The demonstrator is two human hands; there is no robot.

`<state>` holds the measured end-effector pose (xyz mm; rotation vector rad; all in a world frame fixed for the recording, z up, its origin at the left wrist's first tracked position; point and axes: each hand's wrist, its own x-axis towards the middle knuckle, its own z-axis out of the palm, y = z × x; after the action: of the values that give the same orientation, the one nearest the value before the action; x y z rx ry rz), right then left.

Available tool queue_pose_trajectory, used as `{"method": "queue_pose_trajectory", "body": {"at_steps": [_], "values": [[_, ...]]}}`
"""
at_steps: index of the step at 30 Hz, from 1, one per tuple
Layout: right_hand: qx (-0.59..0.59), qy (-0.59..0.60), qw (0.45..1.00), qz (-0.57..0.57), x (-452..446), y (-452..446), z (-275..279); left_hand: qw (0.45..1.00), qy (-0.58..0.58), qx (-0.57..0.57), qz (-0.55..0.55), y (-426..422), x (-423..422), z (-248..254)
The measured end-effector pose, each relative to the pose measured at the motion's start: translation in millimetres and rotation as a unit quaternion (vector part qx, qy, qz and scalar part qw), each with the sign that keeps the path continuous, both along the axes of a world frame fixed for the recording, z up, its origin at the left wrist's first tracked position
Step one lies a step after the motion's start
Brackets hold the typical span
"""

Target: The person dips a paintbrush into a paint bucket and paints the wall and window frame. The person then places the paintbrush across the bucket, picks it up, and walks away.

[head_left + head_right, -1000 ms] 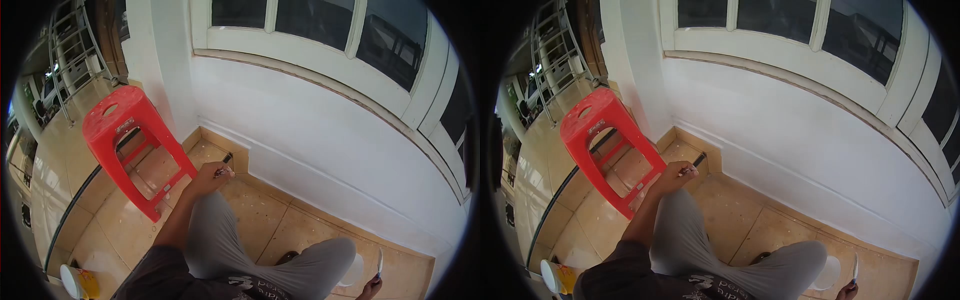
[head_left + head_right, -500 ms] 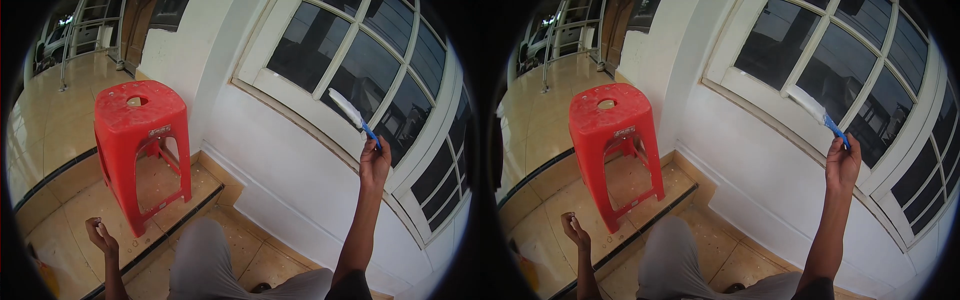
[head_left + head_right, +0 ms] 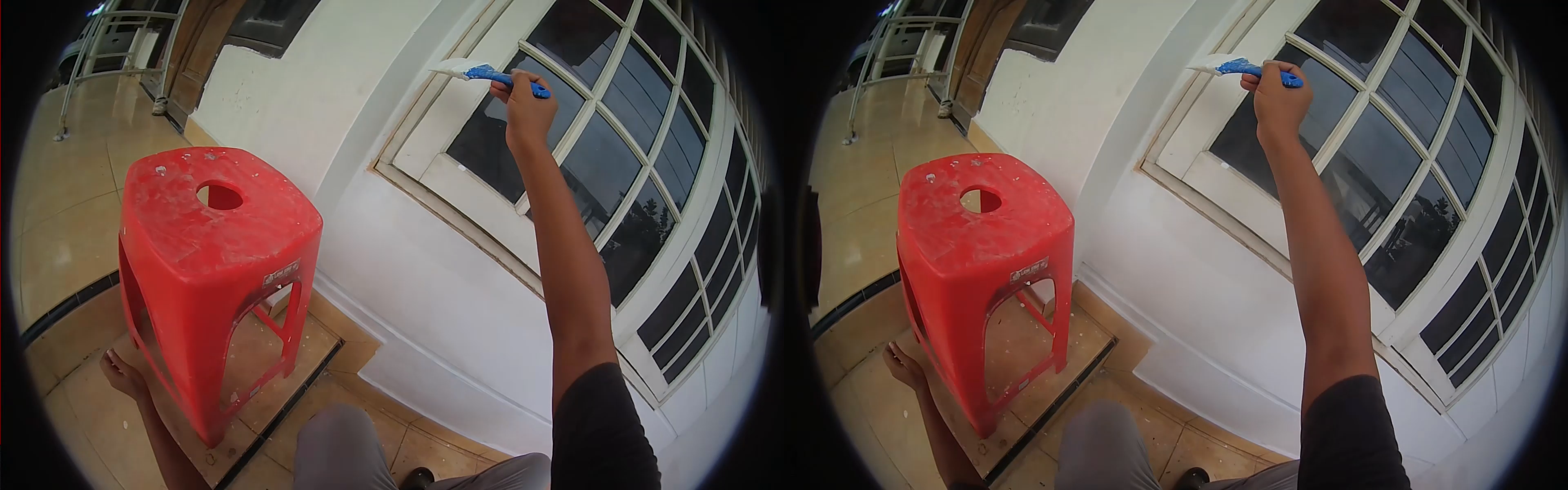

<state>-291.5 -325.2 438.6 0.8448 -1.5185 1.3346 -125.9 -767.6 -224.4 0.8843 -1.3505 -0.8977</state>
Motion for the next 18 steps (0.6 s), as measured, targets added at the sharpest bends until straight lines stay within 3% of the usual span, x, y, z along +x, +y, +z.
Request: {"method": "queue_pose_trajectory", "body": {"at_steps": [4,7,12,18], "values": [[0.098,0.1,0.987,-0.084,-30,-25,16,0.998,-0.007,-0.054,0.016,-3,4,-39],[0.156,0.106,0.97,-0.151,-39,-36,11,0.998,-0.009,-0.057,-0.02,3,3,-34],[0.175,0.118,0.958,-0.194,-60,-41,-16,0.997,-0.008,0.039,-0.073,-7,5,-47],[0.181,0.144,0.95,-0.21,-66,-40,-27,0.985,0.074,0.146,-0.059,-14,4,-55]]}}
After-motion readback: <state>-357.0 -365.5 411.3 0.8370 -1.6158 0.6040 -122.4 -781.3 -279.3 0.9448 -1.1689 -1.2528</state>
